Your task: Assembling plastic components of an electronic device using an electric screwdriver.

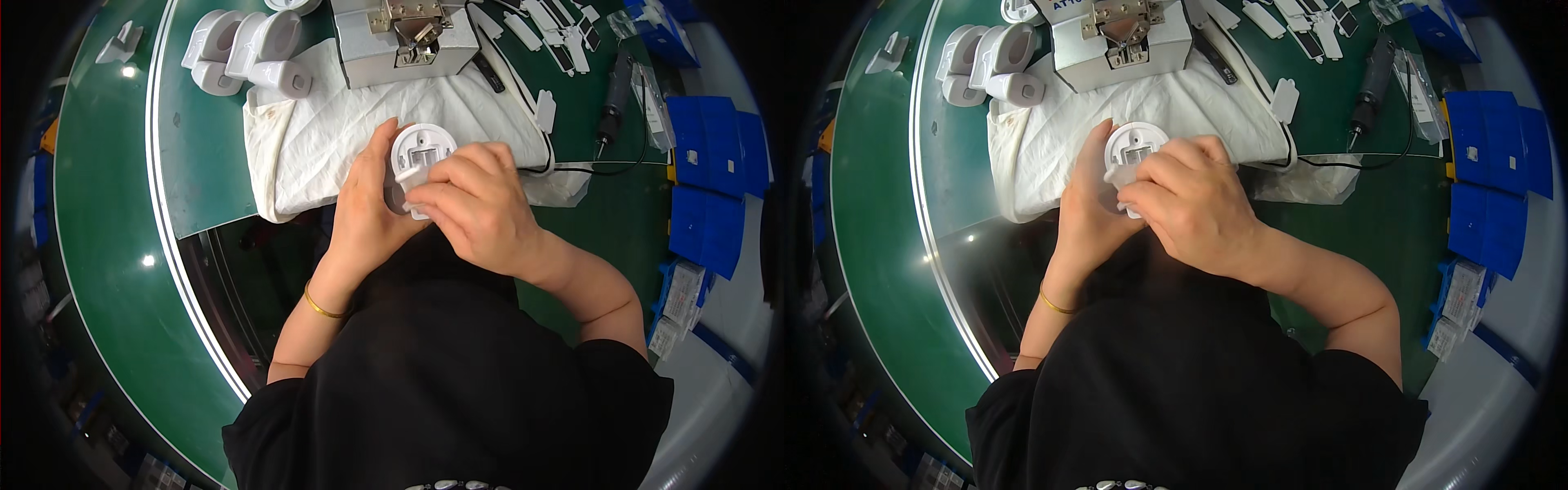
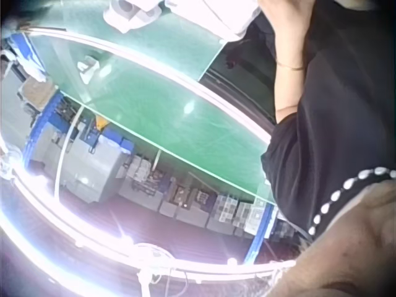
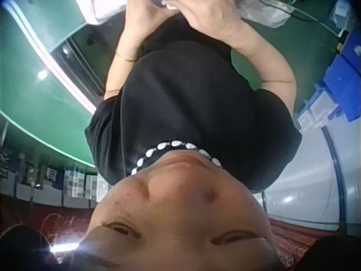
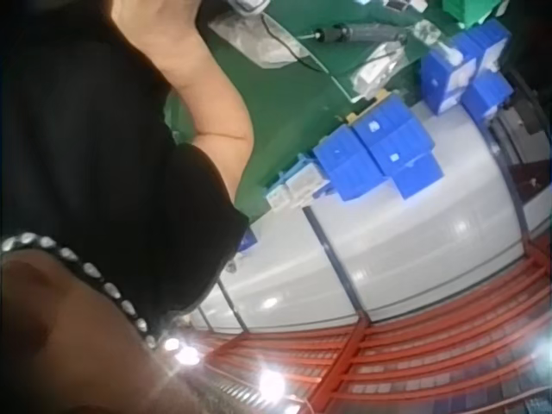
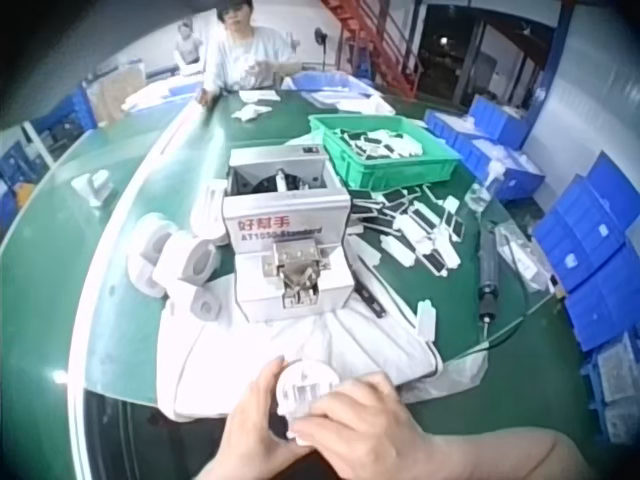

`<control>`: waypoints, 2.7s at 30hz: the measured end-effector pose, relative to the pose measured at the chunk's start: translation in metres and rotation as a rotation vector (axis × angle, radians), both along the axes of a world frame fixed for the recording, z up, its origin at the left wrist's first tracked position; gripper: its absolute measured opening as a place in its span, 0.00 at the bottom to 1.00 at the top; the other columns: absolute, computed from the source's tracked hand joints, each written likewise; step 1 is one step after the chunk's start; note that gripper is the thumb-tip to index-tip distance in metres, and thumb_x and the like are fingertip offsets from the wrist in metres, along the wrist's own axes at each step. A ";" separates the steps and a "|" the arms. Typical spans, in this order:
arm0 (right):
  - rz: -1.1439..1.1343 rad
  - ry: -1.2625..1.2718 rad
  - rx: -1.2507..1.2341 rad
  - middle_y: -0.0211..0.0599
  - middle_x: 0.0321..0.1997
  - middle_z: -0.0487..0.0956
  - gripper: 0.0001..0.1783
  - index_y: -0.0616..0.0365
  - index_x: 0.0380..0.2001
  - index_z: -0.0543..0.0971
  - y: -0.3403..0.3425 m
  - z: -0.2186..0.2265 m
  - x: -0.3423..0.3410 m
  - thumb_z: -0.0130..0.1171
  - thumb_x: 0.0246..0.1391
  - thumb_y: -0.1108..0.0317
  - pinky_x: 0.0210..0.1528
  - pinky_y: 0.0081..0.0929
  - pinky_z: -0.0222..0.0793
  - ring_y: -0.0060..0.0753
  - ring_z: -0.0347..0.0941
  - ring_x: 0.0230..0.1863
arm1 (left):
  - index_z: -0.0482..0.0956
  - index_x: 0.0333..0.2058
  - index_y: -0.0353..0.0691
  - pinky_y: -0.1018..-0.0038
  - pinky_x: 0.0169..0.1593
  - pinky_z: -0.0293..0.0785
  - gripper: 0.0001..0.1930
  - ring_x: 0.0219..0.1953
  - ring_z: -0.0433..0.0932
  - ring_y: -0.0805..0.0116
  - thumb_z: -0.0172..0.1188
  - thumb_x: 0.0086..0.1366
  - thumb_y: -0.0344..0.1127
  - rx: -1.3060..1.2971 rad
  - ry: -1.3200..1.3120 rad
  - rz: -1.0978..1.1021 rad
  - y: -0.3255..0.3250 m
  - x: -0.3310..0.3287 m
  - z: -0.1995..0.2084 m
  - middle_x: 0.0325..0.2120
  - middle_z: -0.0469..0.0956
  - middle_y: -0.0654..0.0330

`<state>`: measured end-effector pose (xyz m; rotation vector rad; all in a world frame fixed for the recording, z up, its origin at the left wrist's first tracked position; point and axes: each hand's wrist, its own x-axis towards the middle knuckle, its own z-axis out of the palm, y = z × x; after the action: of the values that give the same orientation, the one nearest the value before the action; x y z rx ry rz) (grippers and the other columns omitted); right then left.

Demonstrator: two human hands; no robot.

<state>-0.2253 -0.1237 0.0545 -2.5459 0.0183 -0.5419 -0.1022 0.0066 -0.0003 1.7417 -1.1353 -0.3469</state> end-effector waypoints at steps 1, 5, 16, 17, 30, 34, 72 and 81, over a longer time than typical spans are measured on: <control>-0.027 -0.011 -0.035 0.32 0.35 0.77 0.09 0.55 0.34 0.83 -0.003 0.001 0.001 0.68 0.45 0.74 0.47 0.35 0.63 0.38 0.72 0.40 | 0.56 0.67 0.33 0.62 0.58 0.73 0.54 0.55 0.75 0.49 0.80 0.43 0.33 0.020 -0.013 0.017 0.001 -0.001 0.000 0.55 0.75 0.48; -0.230 -0.176 -0.083 0.33 0.35 0.78 0.10 0.56 0.35 0.84 -0.036 0.018 -0.002 0.66 0.47 0.78 0.46 0.33 0.64 0.36 0.72 0.40 | 0.57 0.67 0.33 0.62 0.56 0.74 0.53 0.54 0.76 0.50 0.80 0.43 0.33 -0.002 -0.025 0.047 -0.001 -0.002 0.004 0.54 0.75 0.47; -0.041 -0.047 -0.009 0.30 0.34 0.77 0.10 0.53 0.33 0.84 -0.001 -0.011 0.002 0.69 0.44 0.73 0.47 0.33 0.60 0.37 0.70 0.39 | 0.57 0.66 0.32 0.62 0.55 0.75 0.52 0.54 0.76 0.49 0.80 0.45 0.34 -0.044 -0.057 0.031 -0.002 -0.002 0.002 0.54 0.75 0.48; -0.067 -0.077 -0.045 0.30 0.34 0.77 0.09 0.53 0.33 0.84 -0.003 -0.013 0.006 0.69 0.44 0.73 0.47 0.33 0.59 0.36 0.71 0.39 | 0.57 0.66 0.32 0.62 0.55 0.75 0.52 0.54 0.76 0.49 0.80 0.45 0.34 -0.043 -0.056 0.031 -0.002 -0.002 0.002 0.54 0.75 0.48; -0.532 -0.100 -0.197 0.38 0.49 0.82 0.16 0.54 0.48 0.84 -0.155 0.011 -0.003 0.66 0.54 0.69 0.55 0.29 0.69 0.37 0.76 0.49 | 0.58 0.66 0.34 0.62 0.55 0.75 0.54 0.53 0.76 0.49 0.81 0.42 0.33 -0.030 -0.078 0.071 -0.002 -0.005 0.006 0.54 0.75 0.50; -0.282 0.271 -0.136 0.37 0.57 0.79 0.20 0.53 0.50 0.83 -0.151 -0.001 -0.046 0.65 0.52 0.71 0.56 0.28 0.69 0.34 0.74 0.54 | 0.58 0.66 0.35 0.64 0.53 0.77 0.53 0.53 0.76 0.51 0.81 0.42 0.31 -0.039 -0.062 0.053 0.001 -0.006 0.011 0.55 0.75 0.52; -0.166 0.047 0.973 0.33 0.38 0.84 0.15 0.63 0.46 0.81 -0.014 -0.008 0.010 0.67 0.54 0.79 0.42 0.15 0.71 0.16 0.78 0.39 | 0.58 0.65 0.34 0.59 0.59 0.71 0.54 0.59 0.72 0.45 0.79 0.39 0.27 -0.029 0.130 -0.023 0.003 -0.001 -0.001 0.59 0.71 0.49; -0.209 0.156 0.883 0.35 0.42 0.84 0.16 0.64 0.48 0.80 -0.016 -0.012 0.009 0.67 0.56 0.77 0.46 0.18 0.73 0.19 0.78 0.43 | 0.59 0.65 0.35 0.61 0.60 0.72 0.52 0.60 0.72 0.50 0.79 0.41 0.27 -0.014 0.138 -0.022 0.002 0.000 0.001 0.60 0.70 0.49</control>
<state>-0.2162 -0.1398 0.0420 -1.7147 0.4757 -0.3057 -0.1027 0.0087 0.0009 1.6672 -1.0557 -0.4649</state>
